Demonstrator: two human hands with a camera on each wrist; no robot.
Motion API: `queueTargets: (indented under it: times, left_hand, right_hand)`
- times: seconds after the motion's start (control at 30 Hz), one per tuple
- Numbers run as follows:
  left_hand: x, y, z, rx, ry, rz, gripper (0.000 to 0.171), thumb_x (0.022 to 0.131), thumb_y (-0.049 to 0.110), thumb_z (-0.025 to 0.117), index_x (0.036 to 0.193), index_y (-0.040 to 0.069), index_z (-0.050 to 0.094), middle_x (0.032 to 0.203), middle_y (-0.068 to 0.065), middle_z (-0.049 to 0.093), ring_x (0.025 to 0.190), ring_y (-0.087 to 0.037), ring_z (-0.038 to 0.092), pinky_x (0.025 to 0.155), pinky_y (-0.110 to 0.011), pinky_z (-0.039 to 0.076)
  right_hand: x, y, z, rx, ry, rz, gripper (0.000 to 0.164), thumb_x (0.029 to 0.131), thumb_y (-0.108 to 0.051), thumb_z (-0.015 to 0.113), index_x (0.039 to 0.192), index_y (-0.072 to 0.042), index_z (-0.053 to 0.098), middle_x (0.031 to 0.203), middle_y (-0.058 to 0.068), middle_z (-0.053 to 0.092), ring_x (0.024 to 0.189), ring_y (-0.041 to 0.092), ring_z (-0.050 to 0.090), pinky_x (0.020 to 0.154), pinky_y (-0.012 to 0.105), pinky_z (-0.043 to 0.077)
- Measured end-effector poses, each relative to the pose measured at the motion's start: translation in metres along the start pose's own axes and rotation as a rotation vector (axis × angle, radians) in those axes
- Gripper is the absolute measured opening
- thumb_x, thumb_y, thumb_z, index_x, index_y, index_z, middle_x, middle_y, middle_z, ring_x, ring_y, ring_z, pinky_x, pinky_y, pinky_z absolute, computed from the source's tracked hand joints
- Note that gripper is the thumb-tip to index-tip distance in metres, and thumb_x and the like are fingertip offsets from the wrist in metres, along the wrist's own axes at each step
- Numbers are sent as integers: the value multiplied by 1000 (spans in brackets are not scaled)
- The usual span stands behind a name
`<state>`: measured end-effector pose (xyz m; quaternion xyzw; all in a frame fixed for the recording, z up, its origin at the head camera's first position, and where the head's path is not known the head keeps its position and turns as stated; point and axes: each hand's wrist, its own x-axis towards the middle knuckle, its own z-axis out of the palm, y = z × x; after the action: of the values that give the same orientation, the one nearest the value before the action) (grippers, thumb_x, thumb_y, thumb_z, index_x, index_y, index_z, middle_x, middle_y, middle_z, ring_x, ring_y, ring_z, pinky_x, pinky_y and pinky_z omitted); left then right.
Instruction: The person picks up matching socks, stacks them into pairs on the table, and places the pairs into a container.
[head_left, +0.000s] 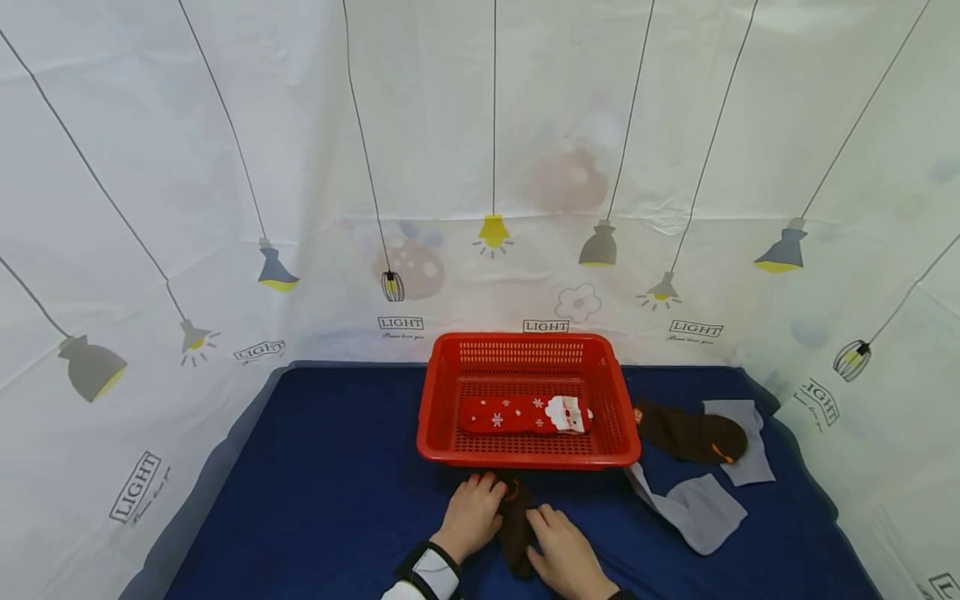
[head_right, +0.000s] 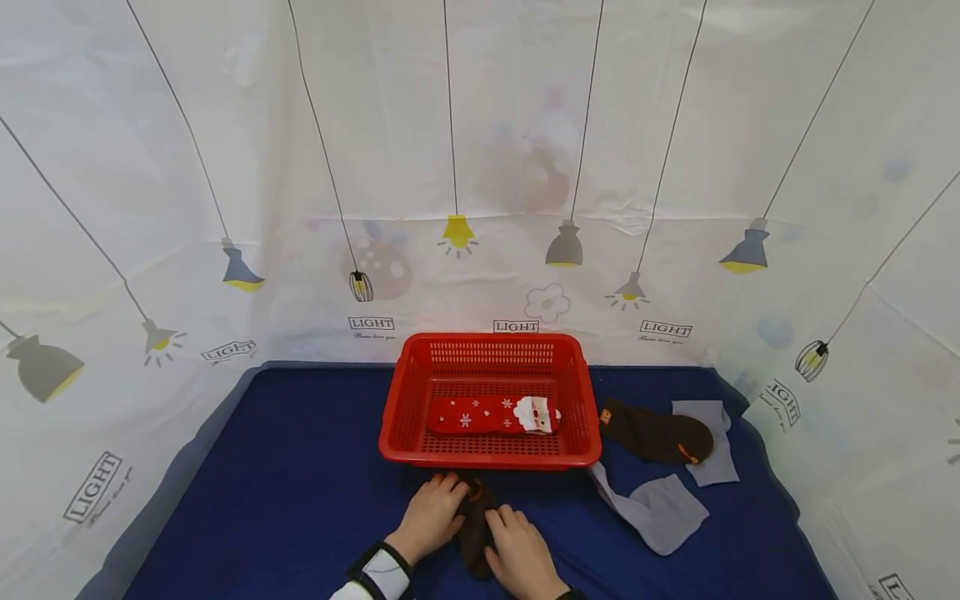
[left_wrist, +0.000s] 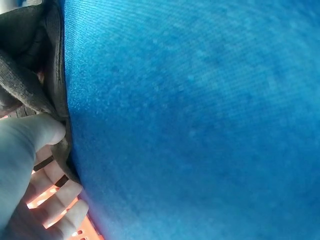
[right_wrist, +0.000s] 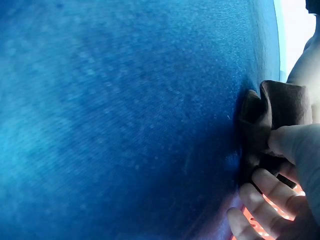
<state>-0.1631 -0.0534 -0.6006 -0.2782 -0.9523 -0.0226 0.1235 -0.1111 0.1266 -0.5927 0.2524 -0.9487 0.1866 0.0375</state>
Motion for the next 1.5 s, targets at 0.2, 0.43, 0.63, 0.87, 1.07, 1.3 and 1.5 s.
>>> queueTargets:
  times: [0.2, 0.43, 0.63, 0.87, 1.07, 1.3, 1.5]
  left_hand:
    - [0, 1, 0, 7, 19, 0, 31, 64, 26, 76, 91, 16, 63, 90, -1, 58, 80, -19, 55, 65, -32, 45]
    - [0, 2, 5, 4, 39, -3, 26, 62, 21, 75, 84, 15, 62, 83, -1, 59, 74, -19, 55, 61, -32, 45]
    - [-1, 5, 4, -7, 22, -9, 19, 64, 19, 73, 79, 15, 63, 76, 0, 59, 69, -18, 56, 58, -30, 44]
    - [-5, 1, -9, -29, -11, -23, 16, 63, 19, 73, 72, 15, 60, 71, 1, 58, 66, -17, 56, 59, -29, 44]
    - [-3, -4, -19, -58, -39, -54, 17, 65, 20, 72, 69, 18, 55, 69, 3, 53, 65, -17, 54, 57, -29, 41]
    - [-4, -1, -27, -117, -44, -67, 17, 69, 22, 71, 71, 17, 55, 71, 2, 54, 65, -17, 53, 56, -29, 41]
    - [-7, 1, -25, -129, -32, -94, 18, 70, 22, 70, 71, 17, 53, 71, 1, 54, 65, -17, 52, 56, -30, 41]
  right_hand:
    - [6, -1, 5, -24, -2, -22, 37, 76, -19, 71, 109, -9, 57, 90, 2, 53, 73, 15, 52, 60, 27, 43]
    - [12, -2, 11, -70, 55, -41, 32, 72, -15, 72, 99, -10, 56, 83, 1, 51, 68, 17, 51, 59, 29, 43]
    - [14, -1, 10, -75, 17, -24, 21, 72, -12, 70, 85, -11, 54, 75, 1, 51, 62, 18, 50, 55, 30, 42]
    - [12, 6, -8, -23, -93, 33, 15, 75, -14, 67, 77, -12, 53, 69, -1, 50, 59, 15, 50, 52, 29, 40]
    - [9, 15, -30, -67, -117, 89, 14, 76, -19, 67, 78, -12, 55, 71, -1, 52, 63, 15, 52, 55, 33, 42]
    - [4, 24, -52, -124, -37, 101, 18, 73, -20, 70, 76, -17, 53, 70, -6, 49, 62, 11, 49, 54, 29, 39]
    - [4, 28, -52, -144, -11, 85, 20, 71, -21, 72, 76, -18, 52, 70, -7, 47, 62, 11, 47, 53, 27, 38]
